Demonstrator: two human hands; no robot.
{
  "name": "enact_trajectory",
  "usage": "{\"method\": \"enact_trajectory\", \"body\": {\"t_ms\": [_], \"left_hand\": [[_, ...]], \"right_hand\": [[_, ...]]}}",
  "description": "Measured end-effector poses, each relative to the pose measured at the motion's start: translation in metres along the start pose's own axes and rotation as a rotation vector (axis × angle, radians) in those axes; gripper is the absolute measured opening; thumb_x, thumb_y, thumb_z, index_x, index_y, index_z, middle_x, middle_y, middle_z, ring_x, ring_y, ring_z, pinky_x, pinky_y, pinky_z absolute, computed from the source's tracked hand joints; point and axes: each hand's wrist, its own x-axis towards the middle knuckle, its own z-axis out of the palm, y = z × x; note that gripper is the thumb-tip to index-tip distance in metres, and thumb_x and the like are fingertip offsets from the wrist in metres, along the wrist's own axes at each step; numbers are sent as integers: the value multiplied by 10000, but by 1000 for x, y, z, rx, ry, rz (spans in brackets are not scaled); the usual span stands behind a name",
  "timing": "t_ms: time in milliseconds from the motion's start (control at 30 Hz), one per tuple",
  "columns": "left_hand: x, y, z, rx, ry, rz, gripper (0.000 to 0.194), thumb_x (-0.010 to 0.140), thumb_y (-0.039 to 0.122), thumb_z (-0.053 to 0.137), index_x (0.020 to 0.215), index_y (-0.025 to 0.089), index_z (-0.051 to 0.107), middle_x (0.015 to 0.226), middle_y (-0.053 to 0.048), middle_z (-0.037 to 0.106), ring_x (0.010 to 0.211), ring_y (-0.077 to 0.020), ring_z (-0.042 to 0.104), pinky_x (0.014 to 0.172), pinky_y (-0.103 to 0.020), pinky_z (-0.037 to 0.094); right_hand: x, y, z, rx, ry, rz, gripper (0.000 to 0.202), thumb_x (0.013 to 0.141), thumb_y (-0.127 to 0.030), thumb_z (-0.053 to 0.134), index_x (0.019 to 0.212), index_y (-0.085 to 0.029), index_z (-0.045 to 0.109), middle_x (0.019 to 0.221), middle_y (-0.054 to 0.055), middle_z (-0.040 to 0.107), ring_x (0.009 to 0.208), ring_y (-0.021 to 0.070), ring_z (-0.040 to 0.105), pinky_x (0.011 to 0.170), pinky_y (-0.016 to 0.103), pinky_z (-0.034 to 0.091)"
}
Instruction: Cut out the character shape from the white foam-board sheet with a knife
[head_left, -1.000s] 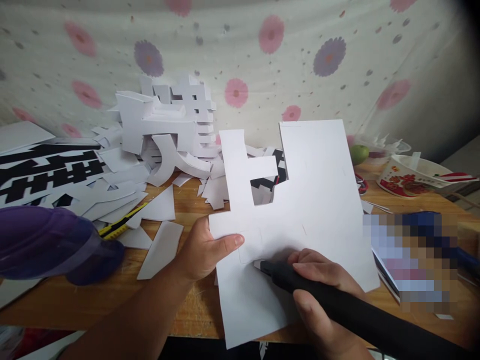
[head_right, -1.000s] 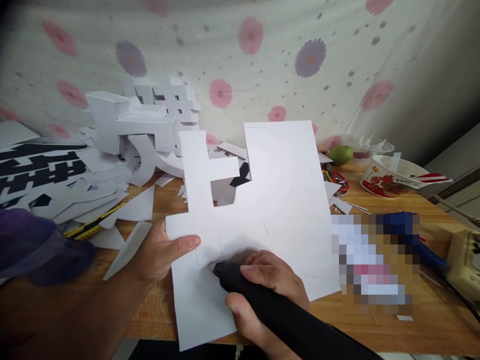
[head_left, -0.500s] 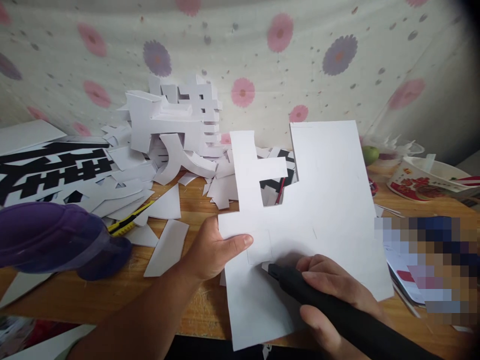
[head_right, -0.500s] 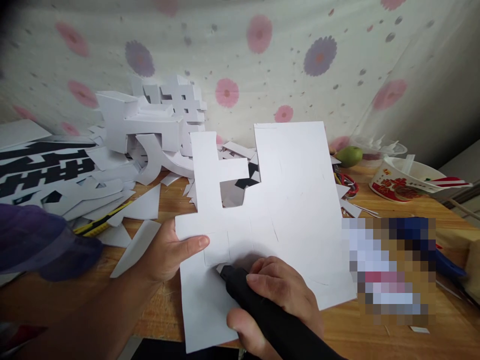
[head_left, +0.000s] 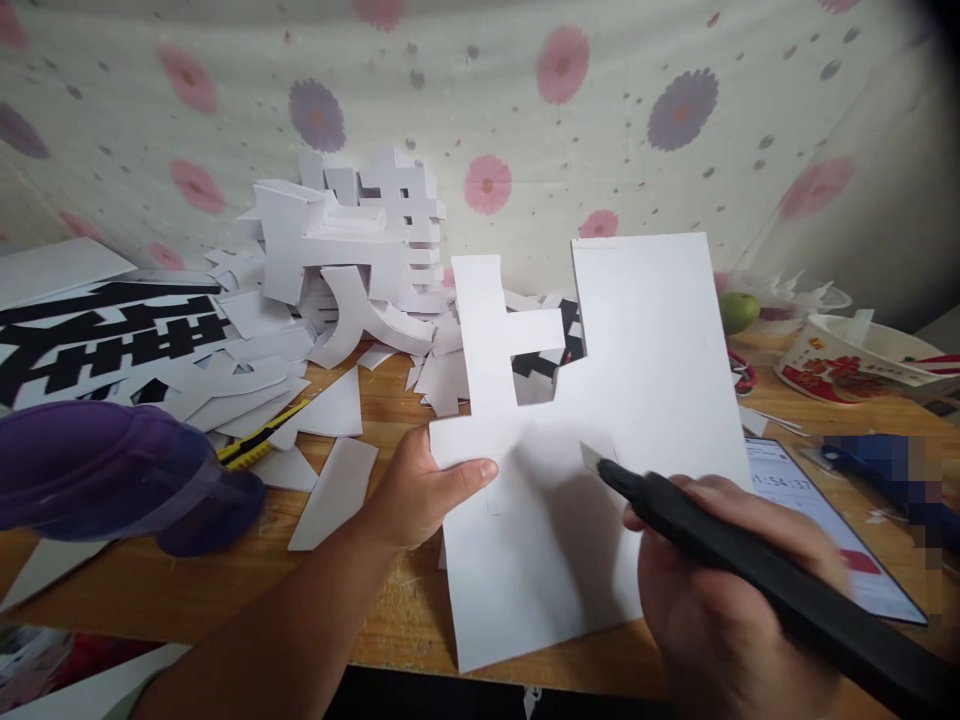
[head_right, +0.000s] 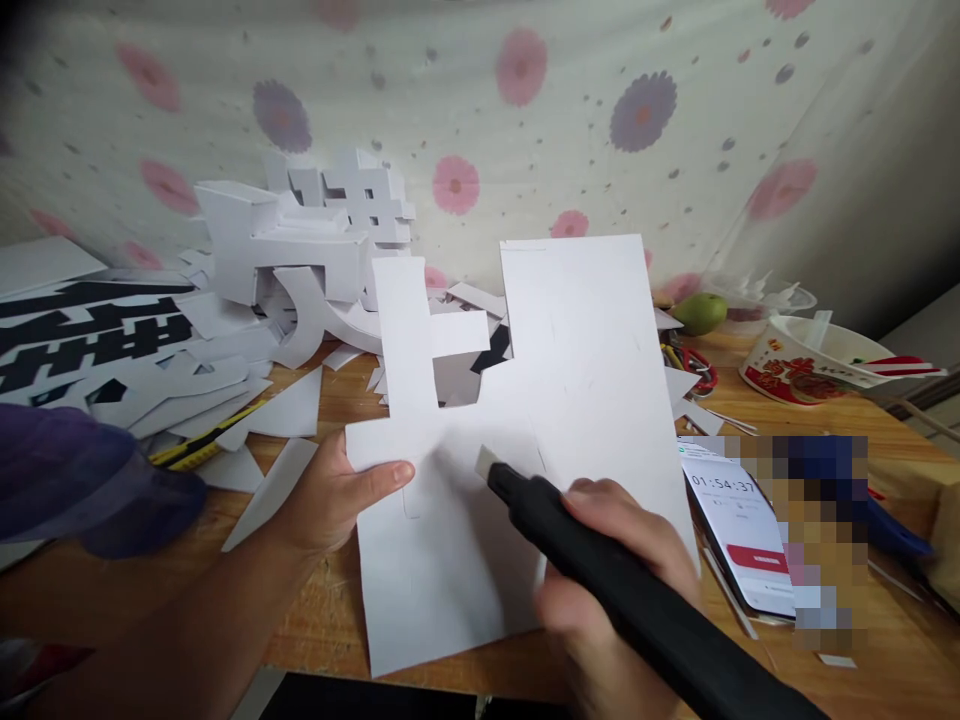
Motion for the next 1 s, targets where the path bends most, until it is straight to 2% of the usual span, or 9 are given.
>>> {"method": "enact_trajectory", "body": {"t_ms": [67,133,233,367,500,633,733,900,1000], "left_hand": [[-1,1,1,-7,-18,-26,182,751,308,747,875,180,709,796,-32,687,771,-210,622,753,-357,519],[-2,1,2,-13,-27,-39,184,745,316,749,852,173,704,789,-36,683,774,-218,624,757,-369,520],[-3,2,3,-21,-18,-50,202,730,318,758,853,167,705,787,-45,687,784,-233,633,755,-378,523],[-4,7,5,-20,-26,-50,192,749,305,746,899,190,716,815,-38,697,801,-224,636,730,-350,523],[-4,11,7,1,-66,-2,168,767,289,726,902,189,725,852,-44,710,813,-214,636,772,-348,524],[-5,10,8,-13,-65,-15,184,758,301,733,902,187,721,847,-47,708,797,-224,644,759,-361,530],[-6,8,8,-15,-47,-35,186,745,324,742,863,184,707,797,-42,696,764,-227,641,735,-362,531],[-7,8,9,-6,-43,-32,157,745,313,738,832,187,702,779,-31,676,747,-213,625,747,-365,528],[-6,7,9,-21,-61,-34,152,749,306,734,840,188,709,771,-31,674,749,-211,623,723,-349,524]], "right_hand": [[-4,5,0,-88,-20,60,392,723,-379,814,1058,-224,681,957,50,687,765,203,698,671,333,566],[-8,8,0,-168,-59,79,415,718,-297,819,1100,-225,675,990,58,701,806,206,714,667,300,574],[-12,7,1,-269,-61,39,346,726,-309,806,1042,-229,689,933,40,722,770,189,716,627,270,581],[-13,5,3,-449,89,-138,193,741,-337,791,854,-205,707,739,22,724,663,188,699,575,273,556],[-15,3,3,-575,81,-167,249,784,-421,742,917,-213,712,784,34,728,641,186,695,563,285,534],[-12,-1,7,-623,-40,-266,233,807,-347,720,1011,-242,677,851,21,733,724,180,715,677,284,576],[-6,-5,14,-566,-194,-306,237,837,-232,658,1069,-261,622,789,-8,723,647,153,704,591,255,573],[-4,-5,19,-507,-180,-308,331,836,-176,639,1144,-279,571,782,-11,721,647,155,708,583,250,576],[-7,-3,18,-517,-220,-288,341,832,-184,642,1149,-279,562,797,-9,727,645,152,711,586,242,579]]}}
